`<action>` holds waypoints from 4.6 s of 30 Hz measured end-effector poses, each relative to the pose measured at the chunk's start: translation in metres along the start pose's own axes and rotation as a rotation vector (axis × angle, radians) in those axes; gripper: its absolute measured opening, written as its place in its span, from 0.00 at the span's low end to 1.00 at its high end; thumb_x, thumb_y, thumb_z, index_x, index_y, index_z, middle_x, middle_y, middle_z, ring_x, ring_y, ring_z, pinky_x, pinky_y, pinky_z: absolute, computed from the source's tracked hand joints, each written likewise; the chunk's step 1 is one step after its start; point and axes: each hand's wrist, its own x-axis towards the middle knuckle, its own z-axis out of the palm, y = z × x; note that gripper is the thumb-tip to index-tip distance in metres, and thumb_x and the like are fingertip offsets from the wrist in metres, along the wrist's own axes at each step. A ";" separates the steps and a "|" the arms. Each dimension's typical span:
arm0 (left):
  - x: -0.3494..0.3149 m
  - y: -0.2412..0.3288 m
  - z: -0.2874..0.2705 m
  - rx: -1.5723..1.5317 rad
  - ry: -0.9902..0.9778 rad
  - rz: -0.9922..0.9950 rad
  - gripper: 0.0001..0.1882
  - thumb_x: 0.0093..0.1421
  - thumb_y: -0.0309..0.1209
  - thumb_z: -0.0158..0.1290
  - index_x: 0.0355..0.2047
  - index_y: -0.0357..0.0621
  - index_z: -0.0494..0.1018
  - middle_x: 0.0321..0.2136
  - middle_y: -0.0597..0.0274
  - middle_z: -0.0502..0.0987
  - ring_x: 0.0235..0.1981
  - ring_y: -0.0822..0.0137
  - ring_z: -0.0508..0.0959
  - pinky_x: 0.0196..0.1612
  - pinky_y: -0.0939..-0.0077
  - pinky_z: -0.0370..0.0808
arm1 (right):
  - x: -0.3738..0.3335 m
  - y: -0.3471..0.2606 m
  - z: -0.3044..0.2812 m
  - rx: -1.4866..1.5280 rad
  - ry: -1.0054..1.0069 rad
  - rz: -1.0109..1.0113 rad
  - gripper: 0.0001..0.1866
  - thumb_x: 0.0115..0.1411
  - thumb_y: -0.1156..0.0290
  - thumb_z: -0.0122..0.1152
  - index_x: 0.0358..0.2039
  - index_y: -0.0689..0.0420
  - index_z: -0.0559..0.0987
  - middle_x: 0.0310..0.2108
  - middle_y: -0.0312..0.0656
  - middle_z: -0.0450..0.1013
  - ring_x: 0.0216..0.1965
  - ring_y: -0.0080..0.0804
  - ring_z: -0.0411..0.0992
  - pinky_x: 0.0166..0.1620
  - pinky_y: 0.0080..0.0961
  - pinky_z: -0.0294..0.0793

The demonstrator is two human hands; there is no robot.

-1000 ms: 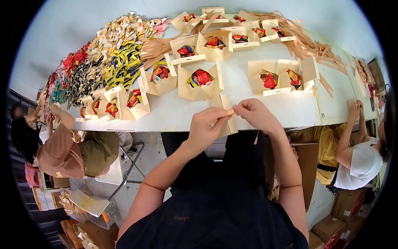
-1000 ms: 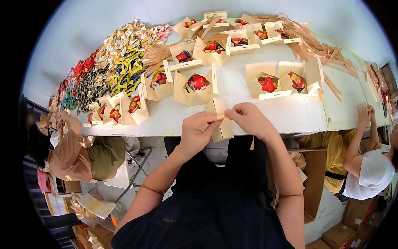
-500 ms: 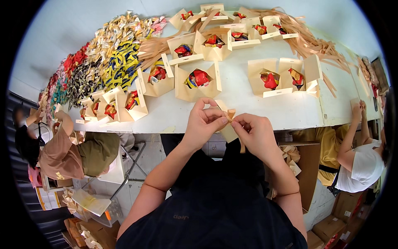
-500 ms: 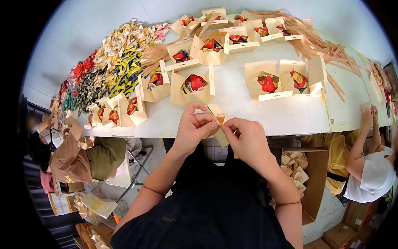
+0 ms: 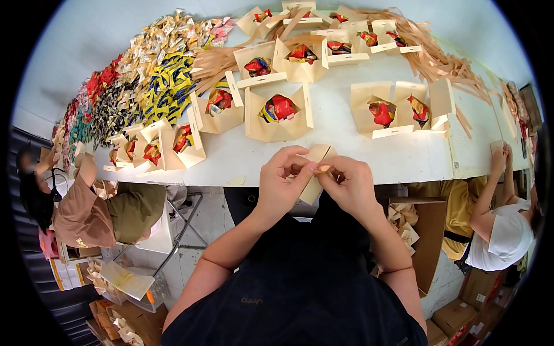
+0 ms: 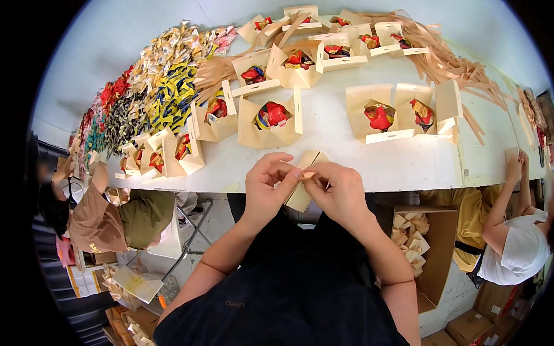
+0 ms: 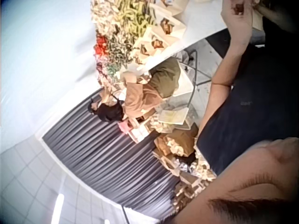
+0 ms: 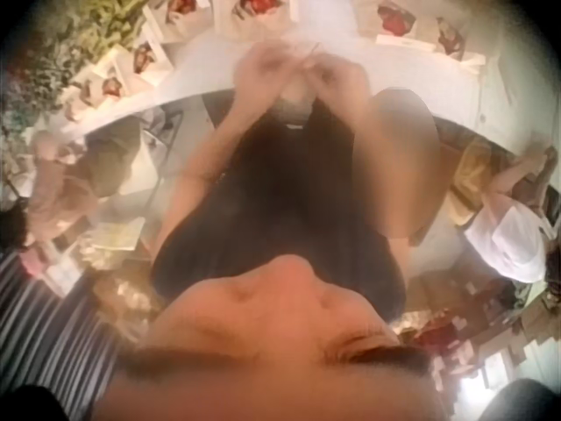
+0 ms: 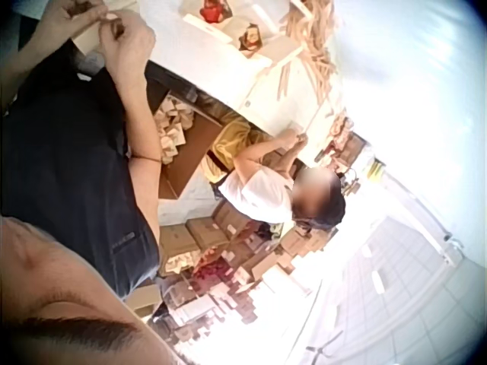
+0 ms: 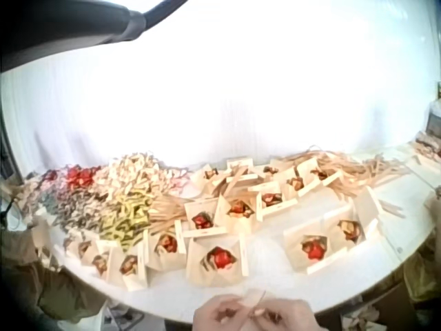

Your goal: The person assembles small wooden gift boxes by folding the sides and securing them with a ribbon. They place a wrapped item into each box, tie the ribbon, and then move the finished box aside. The process is repeated for multiple boxes on a table.

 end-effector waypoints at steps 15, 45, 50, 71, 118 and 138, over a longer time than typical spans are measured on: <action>0.001 -0.023 -0.005 -0.305 -0.146 -0.270 0.06 0.76 0.26 0.59 0.44 0.37 0.82 0.35 0.65 0.82 0.37 0.77 0.78 0.42 0.80 0.75 | -0.020 0.016 0.018 0.278 0.188 0.038 0.03 0.65 0.80 0.73 0.39 0.63 0.87 0.36 0.40 0.85 0.36 0.21 0.81 0.41 0.21 0.83; 0.006 -0.006 -0.010 -0.109 -0.170 -0.196 0.06 0.71 0.23 0.64 0.44 0.33 0.87 0.44 0.57 0.83 0.40 0.72 0.82 0.44 0.78 0.80 | -0.016 0.022 0.034 0.280 0.249 0.059 0.06 0.64 0.78 0.75 0.40 0.63 0.86 0.31 0.41 0.82 0.30 0.25 0.80 0.35 0.24 0.81; 0.005 -0.016 -0.007 -0.183 -0.107 -0.192 0.05 0.72 0.22 0.62 0.42 0.33 0.86 0.42 0.59 0.82 0.39 0.72 0.82 0.44 0.77 0.79 | -0.018 0.011 0.027 0.205 0.287 -0.005 0.07 0.62 0.79 0.75 0.41 0.64 0.89 0.35 0.47 0.87 0.35 0.32 0.86 0.39 0.25 0.84; -0.010 -0.021 -0.019 -0.073 0.121 -0.041 0.05 0.80 0.29 0.52 0.48 0.40 0.71 0.40 0.66 0.74 0.38 0.76 0.76 0.42 0.80 0.75 | -0.091 0.020 -0.073 0.047 0.417 -0.064 0.07 0.52 0.76 0.65 0.25 0.61 0.74 0.23 0.39 0.66 0.26 0.32 0.65 0.31 0.28 0.63; -0.005 -0.019 -0.116 0.150 -0.233 0.188 0.16 0.66 0.25 0.61 0.54 0.38 0.85 0.57 0.51 0.85 0.60 0.51 0.83 0.64 0.61 0.78 | 0.056 0.018 0.074 -0.075 -0.044 -0.661 0.13 0.57 0.75 0.79 0.37 0.55 0.80 0.46 0.44 0.83 0.46 0.44 0.81 0.51 0.42 0.78; -0.010 -0.041 -0.103 0.215 0.015 0.240 0.17 0.57 0.32 0.76 0.43 0.35 0.86 0.50 0.52 0.88 0.57 0.52 0.86 0.63 0.62 0.81 | 0.421 -0.058 0.214 -0.697 -0.428 -0.563 0.29 0.60 0.50 0.76 0.55 0.56 0.85 0.53 0.51 0.82 0.55 0.51 0.80 0.57 0.44 0.79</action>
